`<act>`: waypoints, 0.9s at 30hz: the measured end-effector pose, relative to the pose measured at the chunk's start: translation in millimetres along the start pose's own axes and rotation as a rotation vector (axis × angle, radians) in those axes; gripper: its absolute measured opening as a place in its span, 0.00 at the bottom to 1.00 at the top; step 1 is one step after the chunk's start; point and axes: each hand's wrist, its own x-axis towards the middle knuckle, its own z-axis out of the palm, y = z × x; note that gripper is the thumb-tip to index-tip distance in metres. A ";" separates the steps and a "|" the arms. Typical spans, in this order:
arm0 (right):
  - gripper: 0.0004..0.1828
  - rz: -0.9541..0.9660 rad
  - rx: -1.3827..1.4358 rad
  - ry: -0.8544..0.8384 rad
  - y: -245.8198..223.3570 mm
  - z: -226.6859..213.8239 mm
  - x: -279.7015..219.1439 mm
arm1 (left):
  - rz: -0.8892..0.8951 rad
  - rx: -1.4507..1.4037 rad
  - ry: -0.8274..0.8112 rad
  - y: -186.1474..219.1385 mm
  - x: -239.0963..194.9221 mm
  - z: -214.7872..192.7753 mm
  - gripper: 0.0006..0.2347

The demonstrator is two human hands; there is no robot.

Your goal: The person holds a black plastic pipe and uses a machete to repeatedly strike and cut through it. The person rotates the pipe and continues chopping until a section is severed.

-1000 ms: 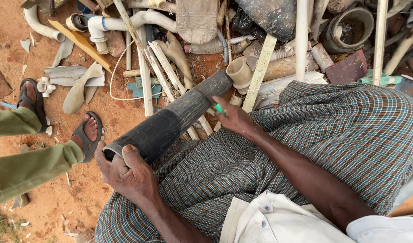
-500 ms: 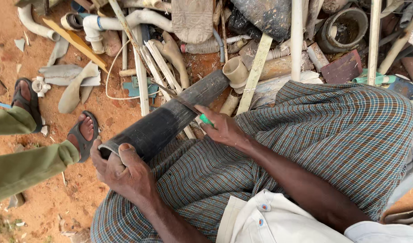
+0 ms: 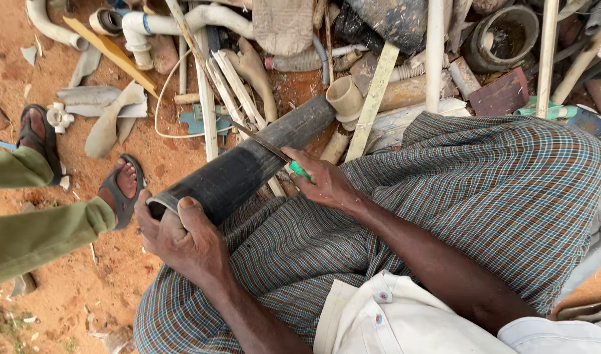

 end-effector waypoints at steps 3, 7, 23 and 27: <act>0.33 0.568 0.168 -0.254 14.5 -20.4 21.8 | 0.076 -0.080 0.012 8.5 4.7 0.8 0.16; 0.35 0.481 0.259 -0.230 15.5 -30.4 28.1 | 0.143 -0.086 0.020 16.8 8.7 -4.5 0.12; 0.38 0.475 0.284 -0.273 54.4 9.5 -14.4 | -0.036 -0.039 -0.022 12.0 11.4 -3.5 0.15; 0.35 0.494 0.252 -0.191 47.9 -9.5 11.7 | 0.038 -0.026 -0.011 17.5 15.2 0.3 0.16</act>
